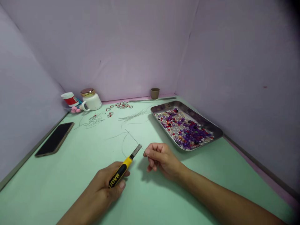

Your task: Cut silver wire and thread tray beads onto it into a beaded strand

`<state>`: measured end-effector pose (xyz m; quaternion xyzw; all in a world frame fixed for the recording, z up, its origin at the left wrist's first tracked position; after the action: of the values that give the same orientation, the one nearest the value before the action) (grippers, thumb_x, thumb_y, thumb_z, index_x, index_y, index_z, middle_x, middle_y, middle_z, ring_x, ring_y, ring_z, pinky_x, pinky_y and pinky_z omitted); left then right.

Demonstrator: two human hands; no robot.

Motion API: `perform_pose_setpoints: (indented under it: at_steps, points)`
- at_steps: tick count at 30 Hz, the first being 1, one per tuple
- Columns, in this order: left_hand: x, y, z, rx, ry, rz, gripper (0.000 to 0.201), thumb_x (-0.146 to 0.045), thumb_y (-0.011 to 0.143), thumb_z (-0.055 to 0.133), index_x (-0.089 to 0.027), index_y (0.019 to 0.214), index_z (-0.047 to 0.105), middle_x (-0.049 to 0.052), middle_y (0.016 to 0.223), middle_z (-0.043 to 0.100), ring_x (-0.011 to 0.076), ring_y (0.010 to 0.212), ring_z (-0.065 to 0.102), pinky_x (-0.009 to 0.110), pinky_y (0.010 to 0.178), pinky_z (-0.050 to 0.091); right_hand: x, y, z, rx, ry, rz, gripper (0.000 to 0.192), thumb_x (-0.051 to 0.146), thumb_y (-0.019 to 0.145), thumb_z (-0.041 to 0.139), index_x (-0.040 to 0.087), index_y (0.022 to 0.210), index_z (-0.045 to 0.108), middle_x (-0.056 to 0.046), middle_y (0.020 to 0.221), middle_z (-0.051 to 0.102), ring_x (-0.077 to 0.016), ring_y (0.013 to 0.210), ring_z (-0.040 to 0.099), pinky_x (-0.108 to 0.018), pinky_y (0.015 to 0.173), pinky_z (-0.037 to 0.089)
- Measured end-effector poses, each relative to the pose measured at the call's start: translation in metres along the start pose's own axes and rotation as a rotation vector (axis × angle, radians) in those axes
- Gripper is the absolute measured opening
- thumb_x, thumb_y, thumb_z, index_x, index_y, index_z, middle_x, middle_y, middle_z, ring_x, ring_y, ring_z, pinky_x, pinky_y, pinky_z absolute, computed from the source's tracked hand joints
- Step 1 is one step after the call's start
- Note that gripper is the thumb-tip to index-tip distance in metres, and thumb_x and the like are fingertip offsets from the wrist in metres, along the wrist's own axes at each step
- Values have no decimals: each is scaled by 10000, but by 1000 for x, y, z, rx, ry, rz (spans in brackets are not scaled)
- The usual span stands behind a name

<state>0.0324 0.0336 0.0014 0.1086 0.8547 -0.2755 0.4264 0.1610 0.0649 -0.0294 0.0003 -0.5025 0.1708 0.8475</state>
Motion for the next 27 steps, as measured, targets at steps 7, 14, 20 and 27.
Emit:
perform_pose_setpoints:
  at_steps: [7, 14, 20, 27]
  points:
    - [-3, -1, 2, -6, 42, -6, 152, -259, 754, 447, -198, 861, 536, 26, 865, 583, 198, 791, 499, 279, 689, 370, -2, 1, 0, 6, 80, 14, 133, 230, 653, 642, 125, 615, 571, 53, 380, 510, -35, 295, 373, -250, 430, 495]
    - [-7, -1, 1, -11, 43, 16, 155, -235, 744, 447, -193, 856, 546, 26, 858, 591, 191, 774, 494, 264, 674, 361, -2, 1, 1, 12, 105, 21, 130, 230, 649, 642, 125, 618, 572, 61, 375, 493, -29, 297, 356, -243, 434, 495]
    - [-3, -1, 3, -41, 63, -8, 102, -254, 755, 438, -195, 766, 519, -7, 716, 518, 152, 652, 435, 243, 584, 331, 3, 0, 1, -12, -10, -14, 177, 276, 647, 641, 135, 613, 540, 61, 375, 505, -37, 297, 387, -222, 424, 463]
    - [-2, 0, 4, -40, 35, 6, 128, -263, 761, 434, -190, 808, 528, 6, 741, 532, 158, 665, 443, 255, 592, 341, 13, -2, -6, -113, -270, -61, 225, 339, 648, 620, 149, 600, 509, 47, 393, 537, -66, 330, 484, -163, 354, 352]
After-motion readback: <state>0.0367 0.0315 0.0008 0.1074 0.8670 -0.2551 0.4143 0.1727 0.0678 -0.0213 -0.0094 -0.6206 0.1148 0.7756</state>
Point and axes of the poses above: each hand's wrist, its own y-axis towards the middle knuckle, its own z-axis out of the palm, x = y × z, the point moved 10 cm from there along y, towards the middle knuckle
